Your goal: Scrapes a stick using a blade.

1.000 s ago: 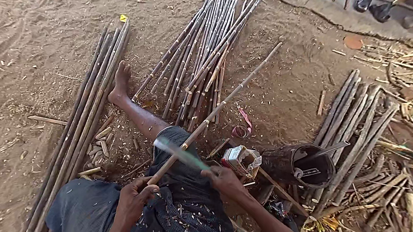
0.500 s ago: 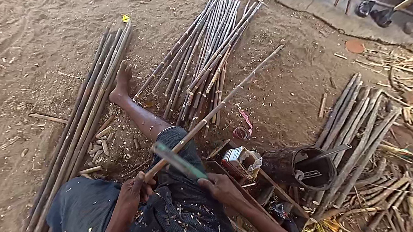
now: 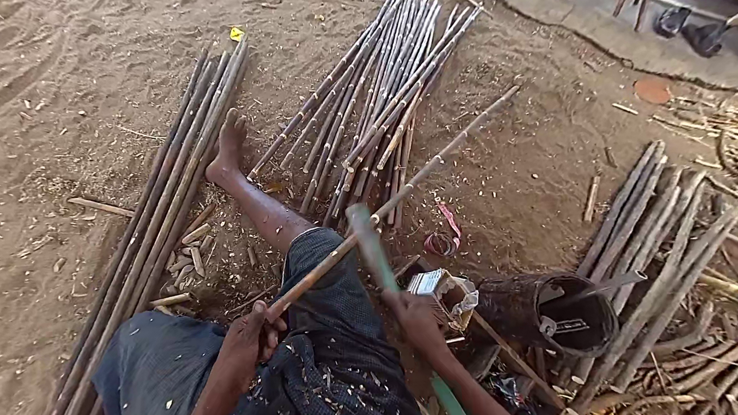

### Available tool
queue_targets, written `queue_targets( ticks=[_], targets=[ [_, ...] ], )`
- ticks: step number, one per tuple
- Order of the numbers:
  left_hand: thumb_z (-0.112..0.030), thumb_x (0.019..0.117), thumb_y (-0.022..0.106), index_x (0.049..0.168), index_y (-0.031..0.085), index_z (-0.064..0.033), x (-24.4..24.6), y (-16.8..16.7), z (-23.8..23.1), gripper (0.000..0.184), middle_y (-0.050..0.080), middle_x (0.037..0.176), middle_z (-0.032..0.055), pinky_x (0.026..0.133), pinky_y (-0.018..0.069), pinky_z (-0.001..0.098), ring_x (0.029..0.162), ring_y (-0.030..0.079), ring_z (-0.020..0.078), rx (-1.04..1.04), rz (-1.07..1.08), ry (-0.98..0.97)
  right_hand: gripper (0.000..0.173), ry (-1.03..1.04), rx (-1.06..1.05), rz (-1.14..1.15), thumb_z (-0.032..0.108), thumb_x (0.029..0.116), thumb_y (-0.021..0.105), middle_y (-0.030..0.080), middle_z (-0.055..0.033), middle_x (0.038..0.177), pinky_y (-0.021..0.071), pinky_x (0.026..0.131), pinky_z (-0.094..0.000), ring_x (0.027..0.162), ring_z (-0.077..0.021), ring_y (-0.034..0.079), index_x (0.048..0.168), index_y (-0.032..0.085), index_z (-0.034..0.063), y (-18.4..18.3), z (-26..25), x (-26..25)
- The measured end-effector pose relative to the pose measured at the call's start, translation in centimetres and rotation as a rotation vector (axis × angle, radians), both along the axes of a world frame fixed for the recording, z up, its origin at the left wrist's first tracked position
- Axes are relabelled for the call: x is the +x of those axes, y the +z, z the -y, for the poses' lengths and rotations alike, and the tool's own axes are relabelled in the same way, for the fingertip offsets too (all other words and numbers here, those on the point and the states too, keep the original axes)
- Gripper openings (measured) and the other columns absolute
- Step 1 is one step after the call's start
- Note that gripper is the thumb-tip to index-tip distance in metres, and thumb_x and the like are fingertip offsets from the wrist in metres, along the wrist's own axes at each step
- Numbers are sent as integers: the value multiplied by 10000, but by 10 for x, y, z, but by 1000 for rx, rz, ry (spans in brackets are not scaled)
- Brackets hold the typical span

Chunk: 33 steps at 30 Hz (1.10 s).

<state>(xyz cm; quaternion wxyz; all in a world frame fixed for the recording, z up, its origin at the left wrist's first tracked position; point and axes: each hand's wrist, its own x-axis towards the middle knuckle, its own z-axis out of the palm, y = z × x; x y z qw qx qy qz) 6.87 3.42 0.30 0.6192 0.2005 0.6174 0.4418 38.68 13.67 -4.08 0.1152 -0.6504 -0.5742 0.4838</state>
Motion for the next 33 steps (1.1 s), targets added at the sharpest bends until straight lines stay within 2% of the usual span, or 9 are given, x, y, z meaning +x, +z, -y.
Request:
queue_targets(
  ticks=[2,7,10,15,18,22,27,30,33],
  targets=[
    [-362,1132,258,956,675,3,-1,-1,1,582,543,599,10,466,425,198,466,462,66,-32,52,23,546,267,18,85,625,991,518,599,-47,712,518,671,-483,683,-215,616,876,669,114,11,21,-10],
    [-407,1126,250,921,656,-13,1,0,1,601,501,581,-2,437,414,187,438,432,55,-61,178,72,564,-140,-40,-19,586,1046,473,552,-65,608,503,476,-389,475,-188,534,923,624,57,-4,-3,3],
    [-442,1121,227,887,602,-39,0,3,-1,598,478,572,-10,411,392,178,412,408,48,-113,270,141,504,235,17,66,597,996,527,600,-35,705,518,668,-470,674,-201,613,881,676,130,13,16,-13],
    [-480,1112,212,825,567,-63,4,2,-2,618,456,551,-17,390,365,172,393,381,45,-140,353,173,563,-155,-30,-28,575,1052,471,552,-65,598,504,471,-385,468,-190,537,927,626,49,-5,-3,-2],
    [-508,1104,218,801,549,-80,4,1,-3,621,438,530,-27,378,359,165,379,381,41,-144,426,216,547,282,52,111,615,1008,492,596,-58,709,519,673,-488,692,-232,620,890,666,110,11,17,-16],
    [-528,1098,209,773,526,-100,6,-3,-4,624,426,528,-29,370,352,167,374,371,42,-149,483,209,566,-134,-25,-16,587,1045,478,553,-66,594,497,469,-390,466,-194,538,911,617,56,-4,-4,-2],
    [-553,1093,168,743,497,-118,6,-8,-2,648,406,502,-34,365,364,184,362,379,53,-172,588,222,547,254,18,143,623,1000,513,607,-66,707,525,668,-501,685,-241,629,899,675,111,13,15,-13],
    [-528,1100,195,947,605,-48,8,1,0,650,550,626,39,413,414,213,439,467,91,-205,286,197,567,-129,-33,24,591,1046,470,557,-66,602,499,465,-391,469,-194,539,949,631,57,-4,-3,0],
    [-244,1101,438,1222,602,-22,-2,12,5,301,691,881,93,546,504,237,592,584,113,-13,-49,-1,525,177,24,96,590,1008,522,611,-66,707,531,654,-495,672,-233,627,892,669,101,12,12,-10]
  ],
)
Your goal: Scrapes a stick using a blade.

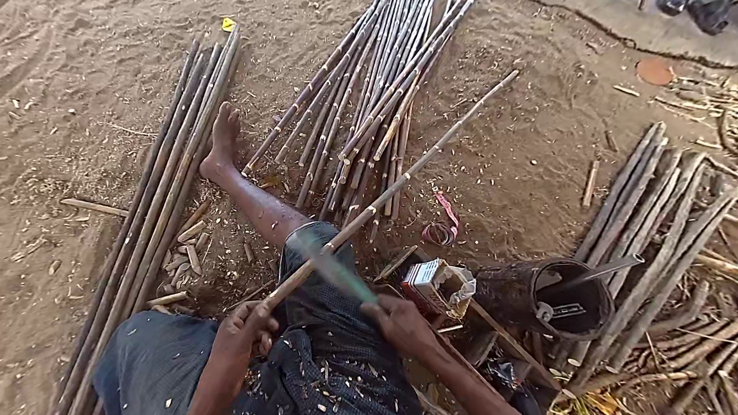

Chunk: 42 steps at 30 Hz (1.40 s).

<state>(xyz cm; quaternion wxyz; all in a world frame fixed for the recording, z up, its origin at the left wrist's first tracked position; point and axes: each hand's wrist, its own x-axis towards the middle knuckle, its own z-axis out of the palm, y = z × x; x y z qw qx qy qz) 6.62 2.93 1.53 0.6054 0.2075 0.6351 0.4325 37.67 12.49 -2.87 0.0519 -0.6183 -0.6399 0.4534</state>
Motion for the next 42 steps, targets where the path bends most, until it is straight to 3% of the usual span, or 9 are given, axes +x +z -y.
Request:
queue_targets(
  ticks=[5,7,10,14,17,21,23,29,42],
  targets=[
    [-200,1045,595,1076,702,-60,-12,-6,0,178,728,835,58,564,540,300,591,630,160,69,-369,-188,614,-313,-17,-99,627,1042,435,553,-80,598,496,462,-420,460,-216,526,964,639,53,-20,-19,13],
    [-235,1060,564,1051,697,-76,-16,-7,-3,208,720,808,48,554,537,295,582,627,160,91,-393,-219,584,-194,11,-57,578,1048,466,606,-112,670,540,570,-494,573,-266,605,978,667,34,-10,-14,4],
    [-244,1073,536,1015,696,-67,-18,-8,-5,246,704,772,45,522,508,271,553,603,143,90,-387,-241,549,92,33,51,633,995,511,613,-77,707,526,660,-537,690,-266,638,897,678,119,4,3,-7],
    [-237,1085,497,1004,697,-62,-15,-10,-6,278,680,732,36,503,479,255,520,563,129,110,-358,-241,608,-275,10,-75,621,1039,452,578,-93,619,515,485,-441,486,-232,561,948,639,49,-13,-19,0],
    [-241,1093,475,1026,702,-57,-18,-10,-8,300,666,718,36,500,478,253,514,556,125,105,-339,-241,559,105,38,42,636,1003,478,597,-64,701,528,663,-509,687,-246,632,893,656,118,3,-2,-16],
    [-273,1094,448,1043,702,-53,-18,-12,-10,340,665,716,22,510,477,241,526,563,110,100,-263,-239,514,-273,37,-64,530,1049,507,598,-70,649,521,531,-414,531,-205,581,934,679,59,-20,-28,-1],
    [-278,1096,432,1044,706,-45,-20,-11,-9,364,657,702,9,503,466,228,520,550,93,110,-212,-222,525,-183,29,-37,554,1033,495,640,-77,740,552,639,-478,638,-232,628,1007,706,74,-10,-20,-6],
    [-312,1098,424,1017,706,-47,-17,-16,-7,395,648,686,-13,493,456,212,511,542,70,113,-127,-262,524,-257,-16,-93,529,1065,461,567,-54,622,496,479,-401,484,-198,541,960,650,52,-11,-33,6],
    [-346,1067,502,977,705,-103,-13,-24,-7,330,684,720,-23,548,522,261,554,606,96,150,-408,-267,550,81,-3,53,600,1000,519,629,-88,760,537,688,-515,712,-256,637,952,690,79,18,-13,-8]
  ],
)
